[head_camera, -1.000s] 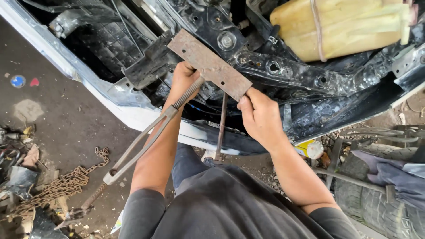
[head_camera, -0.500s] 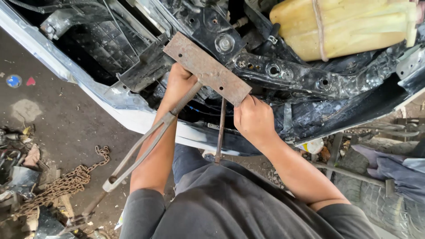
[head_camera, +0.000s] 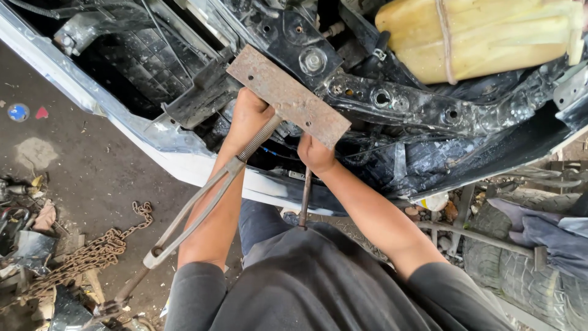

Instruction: The person uses a large metal puller tool to work on the front frame of a damaged white car. They adjust the tool's position and tighten it using a wrench. Later, they handle a heavy metal chain, attaching it to the puller tool.

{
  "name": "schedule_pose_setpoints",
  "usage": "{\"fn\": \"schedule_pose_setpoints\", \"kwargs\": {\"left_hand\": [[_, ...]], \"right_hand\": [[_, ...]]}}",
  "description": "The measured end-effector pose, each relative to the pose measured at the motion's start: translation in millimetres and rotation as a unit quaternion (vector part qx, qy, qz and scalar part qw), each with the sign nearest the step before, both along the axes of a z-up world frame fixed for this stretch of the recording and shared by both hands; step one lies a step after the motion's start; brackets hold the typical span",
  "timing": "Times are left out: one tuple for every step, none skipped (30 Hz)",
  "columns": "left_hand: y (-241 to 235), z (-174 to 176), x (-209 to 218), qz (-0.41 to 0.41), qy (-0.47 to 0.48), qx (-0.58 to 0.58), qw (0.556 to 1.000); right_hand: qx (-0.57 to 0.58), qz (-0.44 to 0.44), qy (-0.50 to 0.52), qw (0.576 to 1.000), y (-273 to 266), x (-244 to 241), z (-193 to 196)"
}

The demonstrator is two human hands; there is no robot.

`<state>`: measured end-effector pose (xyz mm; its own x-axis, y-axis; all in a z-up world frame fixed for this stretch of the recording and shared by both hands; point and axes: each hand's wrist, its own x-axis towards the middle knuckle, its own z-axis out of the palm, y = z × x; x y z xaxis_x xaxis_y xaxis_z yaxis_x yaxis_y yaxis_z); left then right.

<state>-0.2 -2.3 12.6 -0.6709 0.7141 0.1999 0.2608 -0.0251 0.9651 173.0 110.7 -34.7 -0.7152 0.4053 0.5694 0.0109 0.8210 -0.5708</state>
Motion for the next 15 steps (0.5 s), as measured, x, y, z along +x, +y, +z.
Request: {"fn": "schedule_pose_setpoints", "kwargs": {"left_hand": [[-0.7, -3.6, 0.7, -0.004, -0.024, -0.013, 1.000], [-2.1, 0.4, 1.8, -0.004, -0.024, -0.015, 1.000], [-3.7, 4.8, 3.0, -0.003, -0.115, -0.046, 0.992], [-2.2, 8.9, 4.7, -0.004, -0.204, -0.073, 0.976], [-7.2, 3.1, 8.2, -0.004, -0.204, -0.072, 0.976], [-9.1, -1.0, 5.2, -0.012, -0.111, -0.029, 0.993], [-10.7, -5.4, 1.4, -0.020, -0.017, 0.014, 1.000], [-8.9, -7.8, 6.1, -0.019, -0.020, 0.011, 1.000], [-7.3, -10.6, 10.8, -0.013, -0.084, 0.044, 0.995], [-2.7, -12.5, 11.9, -0.004, -0.143, 0.081, 0.986], [0.1, -16.4, 14.0, -0.002, -0.141, 0.082, 0.987], [3.0, -19.9, 16.0, -0.012, -0.184, 0.099, 0.978], [6.1, -23.3, 18.1, -0.021, -0.226, 0.117, 0.967], [6.5, -25.9, 18.9, -0.021, -0.224, 0.117, 0.967], [7.1, -28.3, 19.9, -0.020, -0.231, 0.120, 0.965]], "right_hand": [[0.022, -0.014, 0.011, 1.000, -2.5, -4.4, -7.8], [0.020, -0.014, 0.011, 1.000, -4.1, -1.8, -5.2], [0.002, -0.008, -0.006, 1.000, -5.9, 0.9, -2.2], [-0.013, -0.002, -0.022, 1.000, -4.3, 4.1, 1.2], [-0.011, -0.003, -0.021, 1.000, -6.4, 13.2, 18.9], [-0.037, 0.024, -0.042, 0.998, -5.1, 15.3, 37.1], [-0.063, 0.051, -0.062, 0.995, -3.8, 17.1, 55.0], [-0.066, 0.052, -0.064, 0.994, -4.6, 26.6, 73.6], [-0.103, 0.052, -0.140, 0.983, -5.4, 35.9, 91.8], [-0.135, 0.054, -0.211, 0.967, -2.7, 41.5, 110.1], [-0.134, 0.057, -0.210, 0.967, -0.2, 38.7, 138.3], [-0.164, 0.039, -0.236, 0.957, 2.5, 35.9, 166.9], [-0.194, 0.022, -0.263, 0.945, 5.3, 33.4, 195.7], [-0.193, 0.023, -0.261, 0.945, 7.5, 34.8, 199.3], [-0.188, 0.029, -0.277, 0.942, 10.0, 36.5, 203.0]]}}
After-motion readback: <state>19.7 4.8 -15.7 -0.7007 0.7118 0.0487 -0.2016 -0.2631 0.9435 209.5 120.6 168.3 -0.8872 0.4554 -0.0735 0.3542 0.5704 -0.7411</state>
